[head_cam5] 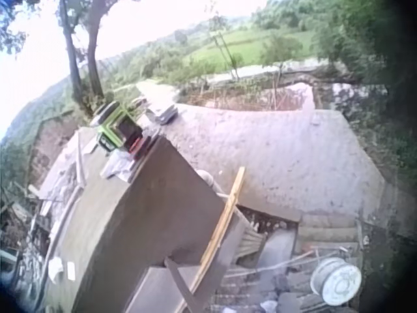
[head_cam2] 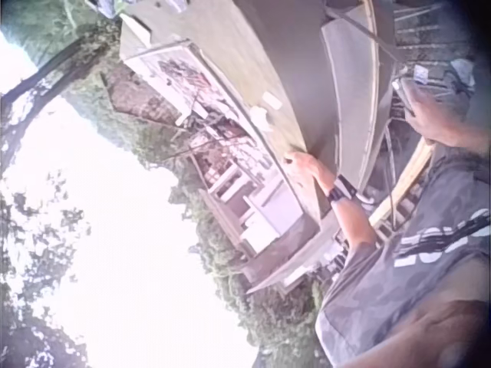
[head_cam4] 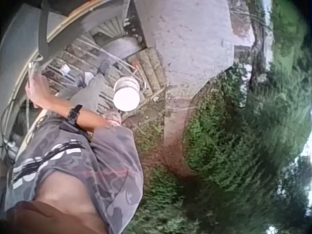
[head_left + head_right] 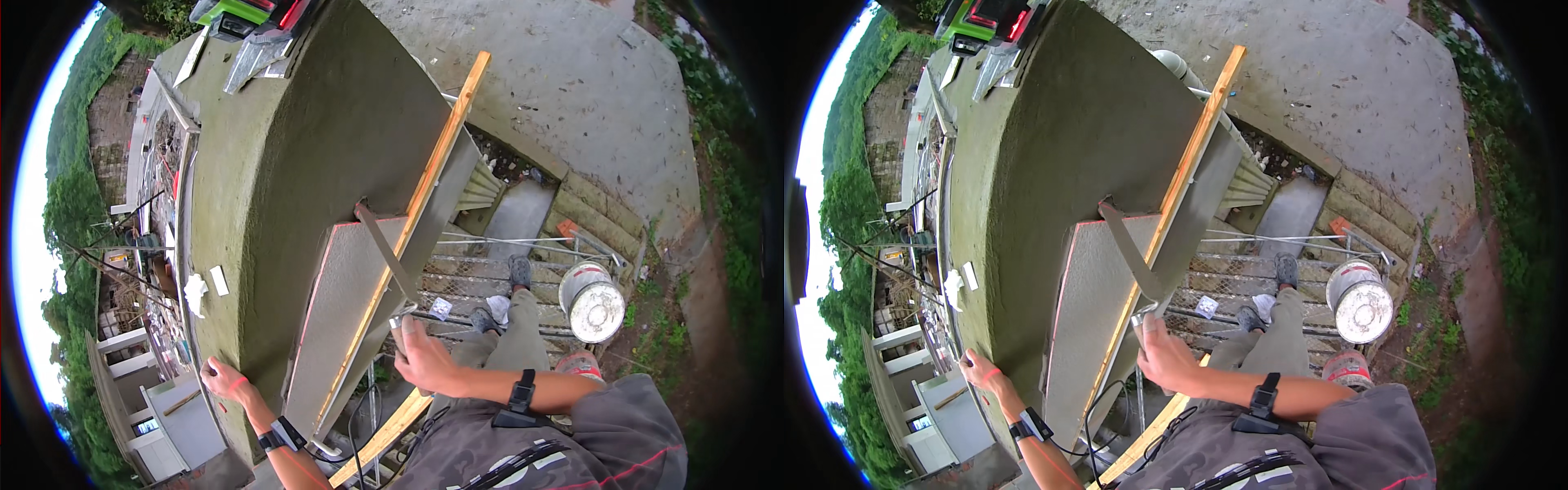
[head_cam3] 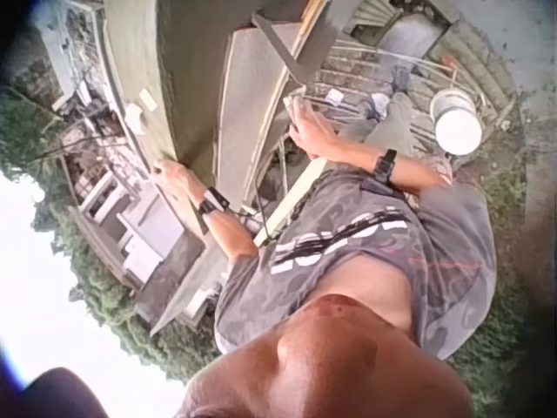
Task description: Applying plaster or mortar to an exterior ledge using a hawk and trowel.
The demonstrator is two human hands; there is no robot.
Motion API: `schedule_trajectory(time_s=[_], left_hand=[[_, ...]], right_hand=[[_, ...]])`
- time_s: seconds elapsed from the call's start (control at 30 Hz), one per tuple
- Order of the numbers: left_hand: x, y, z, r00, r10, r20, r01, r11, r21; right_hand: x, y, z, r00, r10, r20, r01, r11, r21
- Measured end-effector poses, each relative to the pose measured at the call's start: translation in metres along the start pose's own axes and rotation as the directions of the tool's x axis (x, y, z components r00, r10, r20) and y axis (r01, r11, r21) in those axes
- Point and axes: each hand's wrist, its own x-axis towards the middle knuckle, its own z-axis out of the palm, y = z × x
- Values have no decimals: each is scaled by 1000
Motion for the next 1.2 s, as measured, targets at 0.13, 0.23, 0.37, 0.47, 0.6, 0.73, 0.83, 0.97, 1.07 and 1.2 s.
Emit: schedule_trajectory(time_s=[0.13, 0.23, 0.37, 0.47, 0.6, 0.73, 0.83, 0.97, 1.07, 1.2], left_hand=[[-2, 3, -1, 1000, -23, -12, 23, 1000, 2], [-4, 4, -1, 1000, -21, -4, 21, 1000, 3], [-5, 5, -2, 999, -40, -7, 40, 999, 28], [-4, 7, -2, 1000, -23, -13, 24, 999, 48], [-5, 6, -1, 1000, -21, -23, 22, 999, 36], [-6, 6, -2, 999, -7, -35, 8, 999, 42], [-5, 7, -1, 999, -16, -34, 17, 1000, 26], [-5, 8, -2, 999, -24, -30, 24, 1000, 9], [-6, 9, -2, 999, -37, -20, 37, 999, 0], [-7, 10, -2, 999, -21, -39, 20, 999, -38]], right_hand=[[-6, -22, -10, 999, -19, 51, 29, 979, -202], [-11, -28, -46, 994, -48, 100, 79, 938, -336], [-7, -21, -113, 976, 28, 217, 67, 906, -417], [-14, -12, -159, 982, -86, 170, 133, 949, -285], [-15, 6, -179, 970, 77, 229, -164, 906, 391], [6, 33, -174, 941, 273, 201, -337, 817, 469], [37, 54, -177, 921, 316, 227, -387, 806, 448], [74, 75, -178, 892, 323, 317, -452, 674, 584], [92, 83, -177, 872, 348, 344, -488, 674, 554], [113, 79, -177, 855, 389, 345, -518, 688, 509]])
